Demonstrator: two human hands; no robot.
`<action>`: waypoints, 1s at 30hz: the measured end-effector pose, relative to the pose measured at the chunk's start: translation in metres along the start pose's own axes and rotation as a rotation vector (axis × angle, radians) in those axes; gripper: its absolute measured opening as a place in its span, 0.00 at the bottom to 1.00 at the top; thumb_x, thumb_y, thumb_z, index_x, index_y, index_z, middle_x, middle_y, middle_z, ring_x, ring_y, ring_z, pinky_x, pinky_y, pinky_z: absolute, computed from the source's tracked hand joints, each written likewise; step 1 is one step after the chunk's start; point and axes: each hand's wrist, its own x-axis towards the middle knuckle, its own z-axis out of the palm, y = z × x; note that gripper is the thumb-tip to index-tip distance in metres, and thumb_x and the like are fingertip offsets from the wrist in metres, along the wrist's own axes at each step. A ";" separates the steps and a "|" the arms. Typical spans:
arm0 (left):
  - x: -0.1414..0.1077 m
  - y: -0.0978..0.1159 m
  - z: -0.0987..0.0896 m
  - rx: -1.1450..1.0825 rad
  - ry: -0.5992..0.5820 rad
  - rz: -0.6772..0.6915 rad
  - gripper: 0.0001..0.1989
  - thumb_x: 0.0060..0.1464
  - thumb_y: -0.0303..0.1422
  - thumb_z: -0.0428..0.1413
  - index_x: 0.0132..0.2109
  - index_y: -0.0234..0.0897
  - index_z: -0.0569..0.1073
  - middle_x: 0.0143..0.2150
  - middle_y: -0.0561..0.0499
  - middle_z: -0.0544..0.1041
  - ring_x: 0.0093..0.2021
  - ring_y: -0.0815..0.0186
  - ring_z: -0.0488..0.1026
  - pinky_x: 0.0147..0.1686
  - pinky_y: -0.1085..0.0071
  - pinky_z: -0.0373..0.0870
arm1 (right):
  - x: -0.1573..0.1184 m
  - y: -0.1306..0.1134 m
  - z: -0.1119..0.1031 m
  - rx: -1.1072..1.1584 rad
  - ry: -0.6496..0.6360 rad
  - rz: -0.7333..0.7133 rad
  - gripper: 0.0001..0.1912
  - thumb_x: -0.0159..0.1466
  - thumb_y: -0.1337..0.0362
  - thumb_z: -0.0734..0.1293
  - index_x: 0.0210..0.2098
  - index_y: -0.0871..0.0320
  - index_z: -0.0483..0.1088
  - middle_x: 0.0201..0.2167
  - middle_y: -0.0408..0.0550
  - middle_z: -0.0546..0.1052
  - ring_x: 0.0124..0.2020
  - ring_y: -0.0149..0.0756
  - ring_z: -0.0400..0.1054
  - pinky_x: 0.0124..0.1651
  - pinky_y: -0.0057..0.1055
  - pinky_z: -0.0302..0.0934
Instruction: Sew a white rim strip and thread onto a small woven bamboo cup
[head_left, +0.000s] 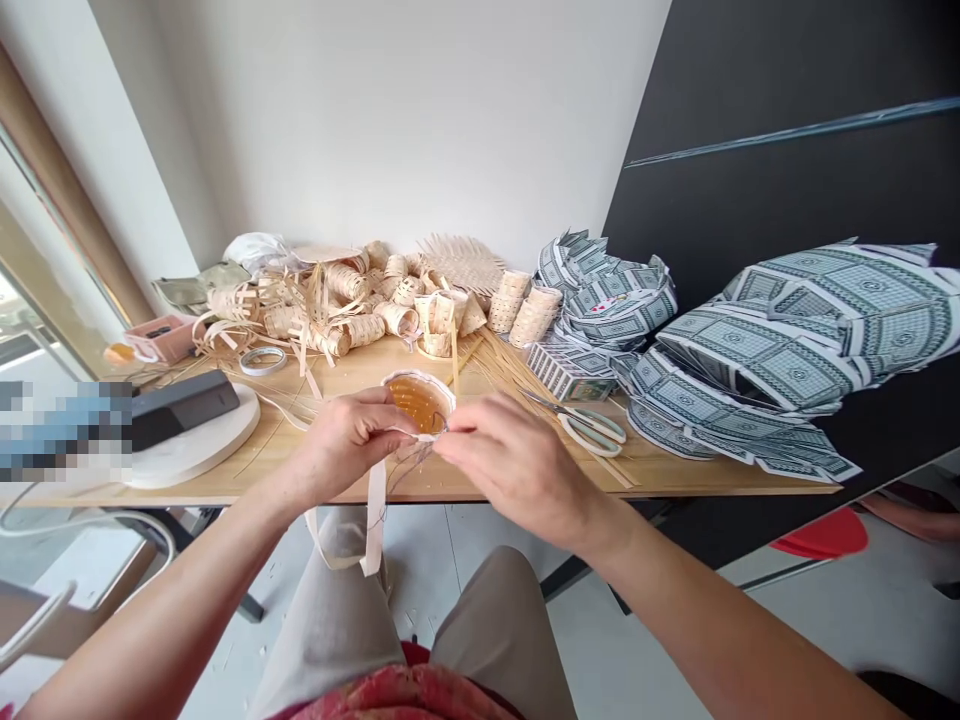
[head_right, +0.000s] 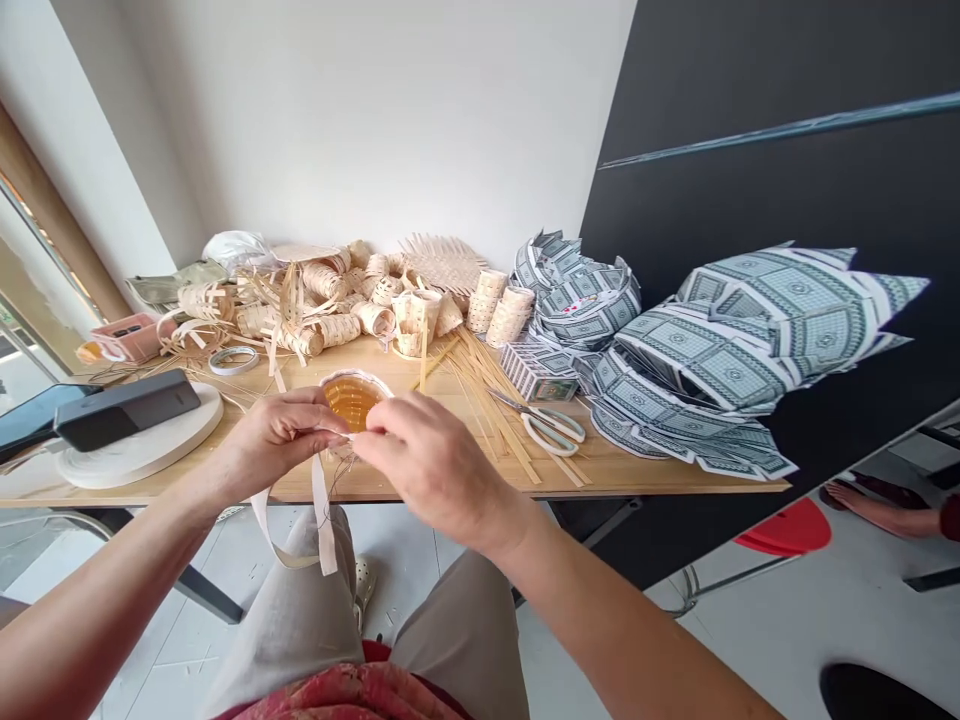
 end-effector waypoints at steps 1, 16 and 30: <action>0.001 0.000 0.001 -0.003 -0.003 -0.016 0.07 0.52 0.27 0.53 0.33 0.36 0.77 0.30 0.50 0.73 0.32 0.68 0.70 0.31 0.74 0.65 | -0.002 -0.003 0.005 -0.023 -0.010 -0.021 0.13 0.63 0.74 0.57 0.27 0.62 0.71 0.27 0.47 0.69 0.30 0.31 0.58 0.34 0.28 0.57; 0.012 0.004 0.014 -0.108 0.018 -0.064 0.06 0.49 0.24 0.54 0.30 0.35 0.76 0.27 0.51 0.72 0.29 0.69 0.70 0.29 0.75 0.65 | -0.007 -0.021 0.010 -0.022 0.003 -0.218 0.13 0.62 0.73 0.58 0.24 0.59 0.69 0.25 0.43 0.71 0.31 0.32 0.60 0.36 0.30 0.57; -0.010 0.001 0.020 0.152 0.376 -0.032 0.06 0.51 0.27 0.54 0.32 0.37 0.76 0.24 0.53 0.70 0.26 0.72 0.68 0.26 0.78 0.62 | -0.059 -0.035 0.023 0.814 0.368 0.831 0.06 0.64 0.64 0.57 0.35 0.56 0.64 0.19 0.38 0.64 0.20 0.26 0.59 0.25 0.25 0.57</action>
